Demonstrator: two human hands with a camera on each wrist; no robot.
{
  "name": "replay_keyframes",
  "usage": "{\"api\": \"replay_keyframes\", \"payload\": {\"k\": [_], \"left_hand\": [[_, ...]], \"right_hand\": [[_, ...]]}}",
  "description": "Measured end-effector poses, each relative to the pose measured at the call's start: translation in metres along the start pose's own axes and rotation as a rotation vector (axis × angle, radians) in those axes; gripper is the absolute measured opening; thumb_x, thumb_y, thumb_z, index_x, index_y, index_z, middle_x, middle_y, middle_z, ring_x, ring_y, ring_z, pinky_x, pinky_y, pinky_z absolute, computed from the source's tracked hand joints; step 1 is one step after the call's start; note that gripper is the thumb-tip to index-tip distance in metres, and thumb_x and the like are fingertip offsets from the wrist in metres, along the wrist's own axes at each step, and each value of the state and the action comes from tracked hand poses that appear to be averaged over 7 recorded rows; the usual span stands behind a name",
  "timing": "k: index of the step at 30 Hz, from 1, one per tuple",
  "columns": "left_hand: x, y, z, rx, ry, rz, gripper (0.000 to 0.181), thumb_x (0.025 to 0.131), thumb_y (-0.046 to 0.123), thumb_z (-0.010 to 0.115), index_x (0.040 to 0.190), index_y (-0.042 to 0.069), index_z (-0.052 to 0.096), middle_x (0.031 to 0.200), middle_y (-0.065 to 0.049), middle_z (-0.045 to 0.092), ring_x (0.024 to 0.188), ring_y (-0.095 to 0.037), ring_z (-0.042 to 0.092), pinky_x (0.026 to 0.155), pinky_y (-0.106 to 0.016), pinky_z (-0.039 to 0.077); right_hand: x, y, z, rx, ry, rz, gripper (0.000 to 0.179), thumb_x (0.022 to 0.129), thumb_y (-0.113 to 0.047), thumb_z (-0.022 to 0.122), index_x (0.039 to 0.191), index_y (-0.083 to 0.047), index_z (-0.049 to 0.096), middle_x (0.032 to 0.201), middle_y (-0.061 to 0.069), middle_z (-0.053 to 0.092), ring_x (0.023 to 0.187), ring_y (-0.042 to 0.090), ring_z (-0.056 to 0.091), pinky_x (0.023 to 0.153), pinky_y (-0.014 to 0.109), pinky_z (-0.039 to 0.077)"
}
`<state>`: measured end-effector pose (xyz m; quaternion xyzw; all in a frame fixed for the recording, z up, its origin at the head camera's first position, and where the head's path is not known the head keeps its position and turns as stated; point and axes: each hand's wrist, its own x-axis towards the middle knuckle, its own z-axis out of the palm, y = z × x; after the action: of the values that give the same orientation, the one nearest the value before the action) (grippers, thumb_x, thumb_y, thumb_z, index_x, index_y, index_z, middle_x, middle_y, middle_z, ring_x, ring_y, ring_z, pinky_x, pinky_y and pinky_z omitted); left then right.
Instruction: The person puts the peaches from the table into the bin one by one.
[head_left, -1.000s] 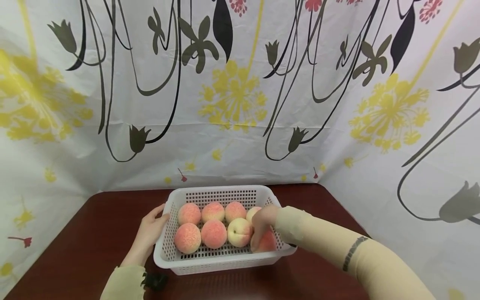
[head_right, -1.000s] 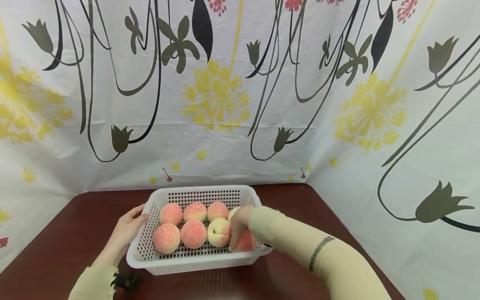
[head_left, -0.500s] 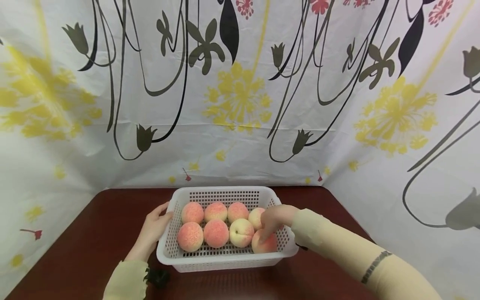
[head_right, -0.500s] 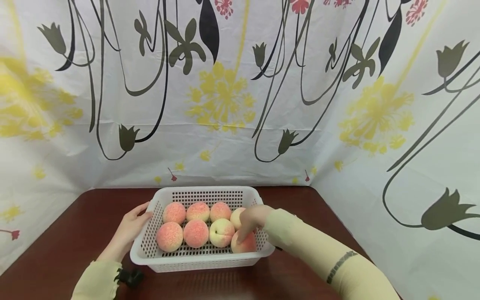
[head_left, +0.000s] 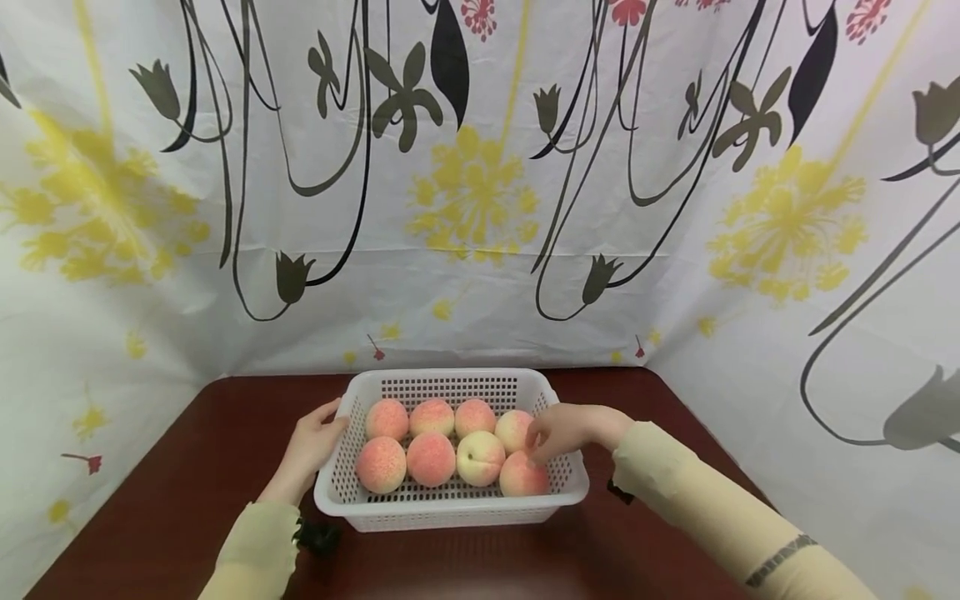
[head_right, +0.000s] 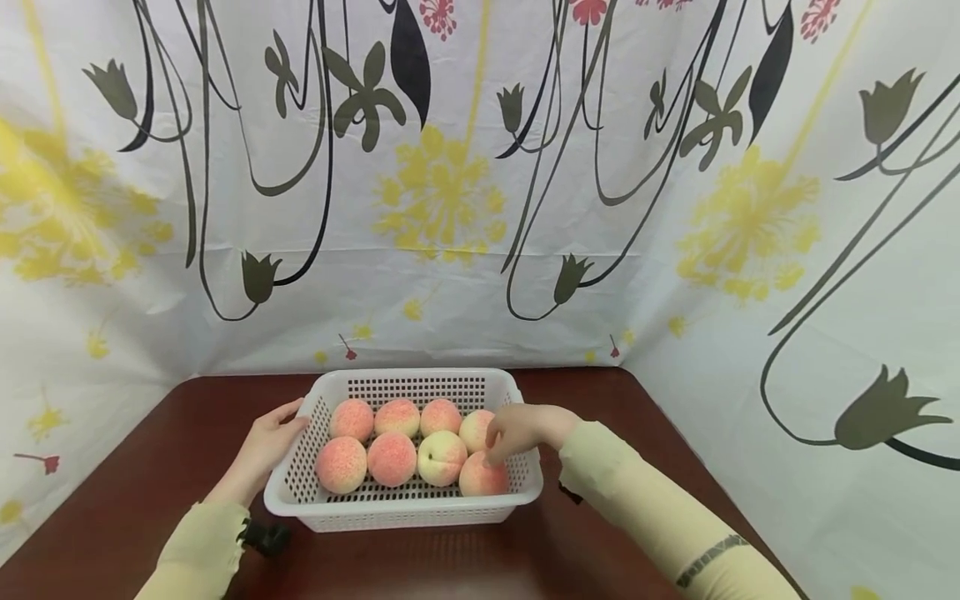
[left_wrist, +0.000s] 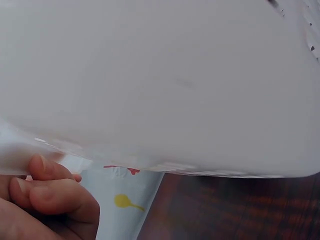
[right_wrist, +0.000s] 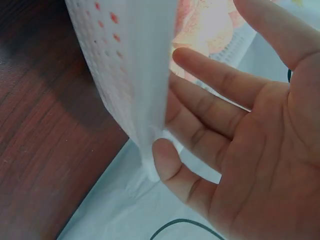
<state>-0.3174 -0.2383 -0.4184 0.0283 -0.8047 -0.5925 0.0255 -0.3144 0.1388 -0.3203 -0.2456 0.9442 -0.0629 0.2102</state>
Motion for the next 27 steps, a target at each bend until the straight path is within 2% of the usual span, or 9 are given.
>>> {"api": "replay_keyframes", "payload": {"k": [3, 9, 14, 18, 23, 27], "left_hand": [[0.003, 0.000, -0.003, 0.019, 0.003, 0.007, 0.055, 0.101, 0.022, 0.047, 0.150, 0.001, 0.032, 0.142, -0.028, 0.043, 0.112, -0.036, 0.059, 0.084, -0.044, 0.053], [0.005, 0.001, -0.006, 0.030, 0.007, -0.021, 0.057, 0.101, 0.025, 0.048, 0.151, 0.003, 0.032, 0.141, -0.027, 0.044, 0.108, -0.033, 0.062, 0.081, -0.043, 0.054], [0.009, -0.001, -0.009, 0.100, 0.000, 0.009, 0.056, 0.100, 0.027, 0.048, 0.150, 0.004, 0.034, 0.139, -0.027, 0.047, 0.108, -0.034, 0.061, 0.084, -0.045, 0.052], [0.010, -0.004, -0.010, 0.129, -0.022, 0.015, 0.057, 0.101, 0.028, 0.048, 0.150, 0.004, 0.034, 0.135, -0.028, 0.051, 0.107, -0.033, 0.062, 0.082, -0.044, 0.053], [0.008, -0.005, -0.011, 0.133, -0.012, 0.004, 0.056, 0.100, 0.028, 0.048, 0.150, 0.004, 0.034, 0.133, -0.028, 0.052, 0.105, -0.032, 0.063, 0.080, -0.043, 0.054], [0.009, -0.004, -0.011, 0.141, -0.008, 0.018, 0.057, 0.100, 0.029, 0.049, 0.149, 0.005, 0.035, 0.131, -0.028, 0.054, 0.102, -0.030, 0.065, 0.079, -0.043, 0.054]], "right_hand": [[0.000, 0.004, -0.001, 0.008, 0.029, -0.048, 0.023, 0.083, -0.029, 0.069, 0.103, -0.016, 0.071, 0.097, -0.008, 0.064, 0.091, 0.011, 0.059, 0.082, 0.035, 0.049], [0.001, 0.015, 0.004, 0.074, 0.097, -0.139, 0.026, 0.085, -0.028, 0.069, 0.105, -0.013, 0.071, 0.095, -0.008, 0.065, 0.089, 0.010, 0.060, 0.079, 0.034, 0.050], [0.003, 0.025, 0.013, 0.138, 0.194, -0.223, 0.026, 0.087, -0.028, 0.068, 0.105, -0.009, 0.071, 0.091, -0.007, 0.066, 0.085, 0.010, 0.061, 0.073, 0.032, 0.051], [0.001, 0.031, 0.017, 0.166, 0.244, -0.245, 0.026, 0.089, -0.029, 0.067, 0.104, -0.008, 0.071, 0.091, -0.008, 0.066, 0.084, 0.009, 0.060, 0.075, 0.032, 0.050], [-0.001, 0.032, 0.017, 0.182, 0.251, -0.261, 0.027, 0.089, -0.031, 0.068, 0.104, -0.009, 0.072, 0.089, -0.011, 0.065, 0.083, 0.007, 0.060, 0.074, 0.030, 0.050], [-0.005, 0.031, 0.014, 0.175, 0.277, -0.248, 0.030, 0.089, -0.032, 0.067, 0.107, -0.008, 0.072, 0.094, -0.007, 0.067, 0.086, 0.011, 0.062, 0.075, 0.034, 0.051]]}}
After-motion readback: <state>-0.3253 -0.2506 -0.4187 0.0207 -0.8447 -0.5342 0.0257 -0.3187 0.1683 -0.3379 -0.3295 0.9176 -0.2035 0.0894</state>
